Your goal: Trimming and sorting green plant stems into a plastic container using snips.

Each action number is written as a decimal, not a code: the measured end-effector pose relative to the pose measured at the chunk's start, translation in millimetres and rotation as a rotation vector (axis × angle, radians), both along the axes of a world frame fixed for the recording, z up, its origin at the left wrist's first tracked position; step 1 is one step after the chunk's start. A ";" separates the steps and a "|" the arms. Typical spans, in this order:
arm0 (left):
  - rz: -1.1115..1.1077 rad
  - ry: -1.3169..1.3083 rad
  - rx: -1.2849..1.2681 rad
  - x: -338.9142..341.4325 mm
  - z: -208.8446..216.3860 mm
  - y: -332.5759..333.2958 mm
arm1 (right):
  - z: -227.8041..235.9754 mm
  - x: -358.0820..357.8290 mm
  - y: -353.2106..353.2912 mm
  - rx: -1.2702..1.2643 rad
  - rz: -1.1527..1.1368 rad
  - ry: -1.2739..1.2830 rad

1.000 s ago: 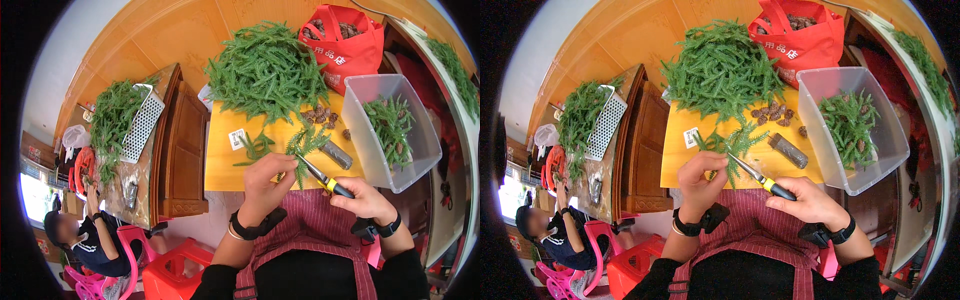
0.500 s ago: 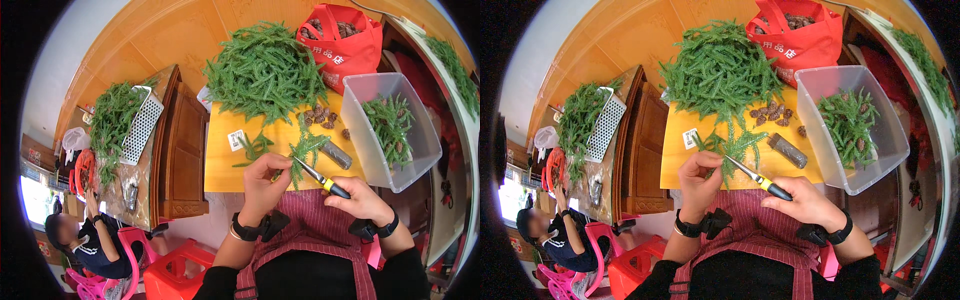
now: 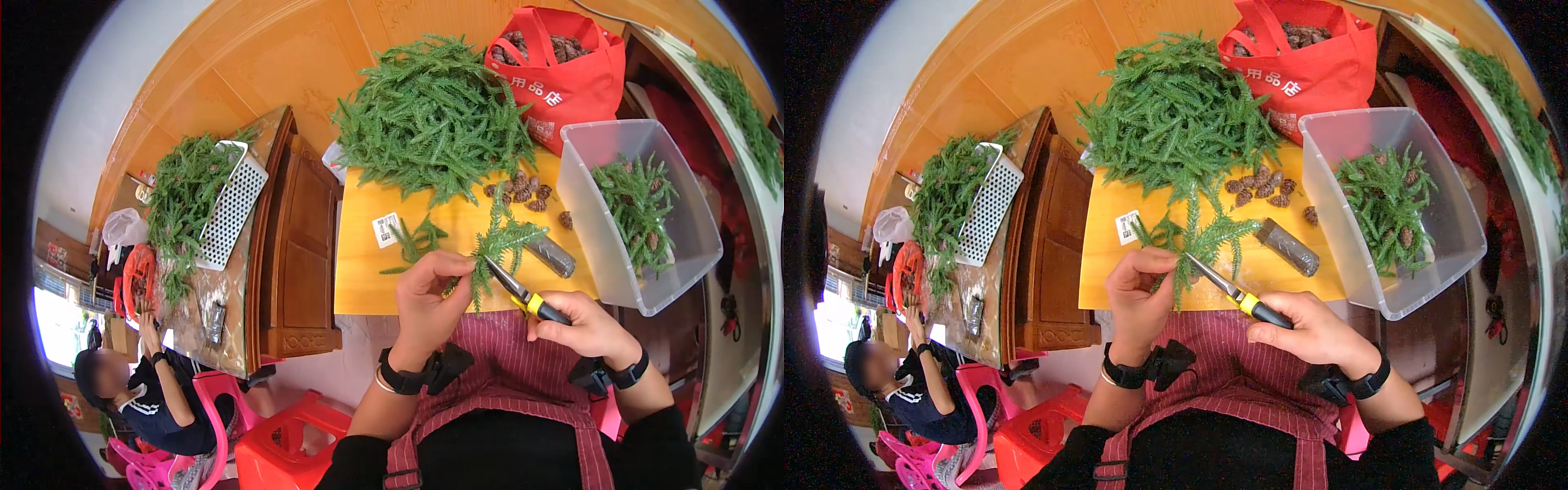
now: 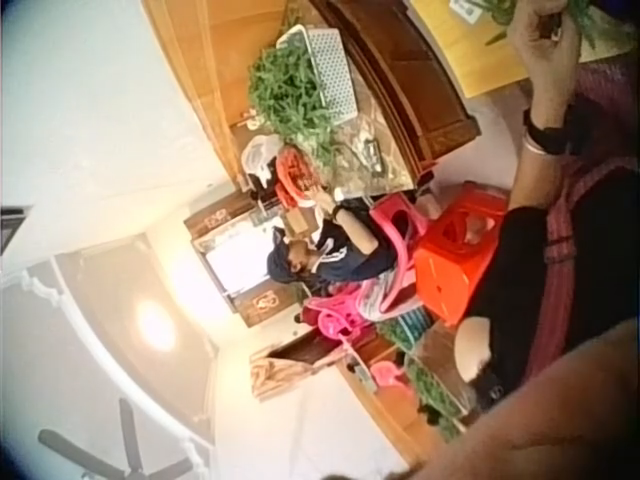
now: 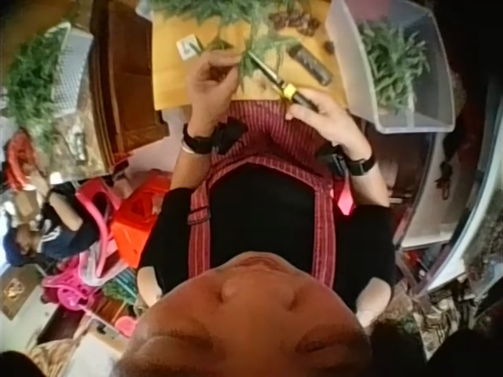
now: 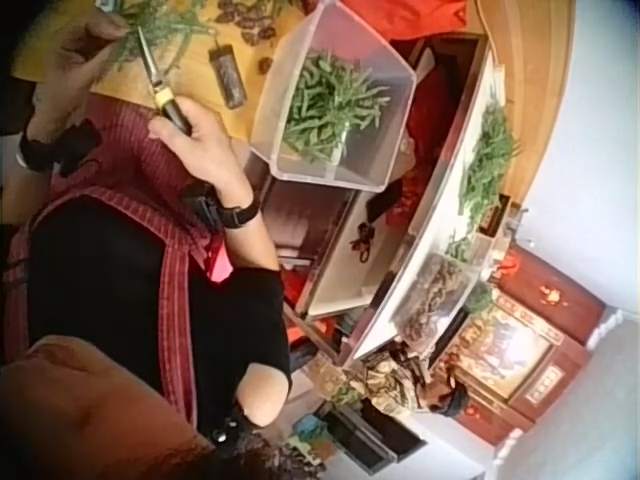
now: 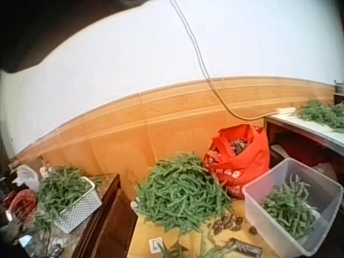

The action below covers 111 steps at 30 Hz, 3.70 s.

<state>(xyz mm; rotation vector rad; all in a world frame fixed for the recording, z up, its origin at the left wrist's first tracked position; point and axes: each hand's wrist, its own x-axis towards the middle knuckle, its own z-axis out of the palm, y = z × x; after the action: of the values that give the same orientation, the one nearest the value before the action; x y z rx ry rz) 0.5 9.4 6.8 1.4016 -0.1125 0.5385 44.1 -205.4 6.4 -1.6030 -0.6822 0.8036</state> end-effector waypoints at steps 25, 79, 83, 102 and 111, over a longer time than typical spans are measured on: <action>-0.019 0.124 -0.118 -0.7 2.3 -2.3 | 14.5 -12.1 18.3 -0.153 -0.198 -0.493; -0.035 0.236 -0.118 6.9 -0.7 3.2 | 12.8 -13.0 29.8 -0.212 -0.257 -0.438; -0.049 0.232 -0.117 6.5 3.5 1.6 | 18.6 -11.7 30.2 -0.275 -0.218 -0.319; -0.316 0.129 0.275 19.9 14.0 31.8 | 3.6 0.4 -3.4 0.269 0.221 0.568; -0.539 0.263 0.439 14.9 27.2 37.8 | 4.3 4.9 -11.9 0.165 0.205 0.564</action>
<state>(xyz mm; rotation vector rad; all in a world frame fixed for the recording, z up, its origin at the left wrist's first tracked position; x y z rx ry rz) 15.4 47.2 34.0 1.7690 -0.4012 -0.1315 49.0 -217.4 10.7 -1.0911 -0.4883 1.2515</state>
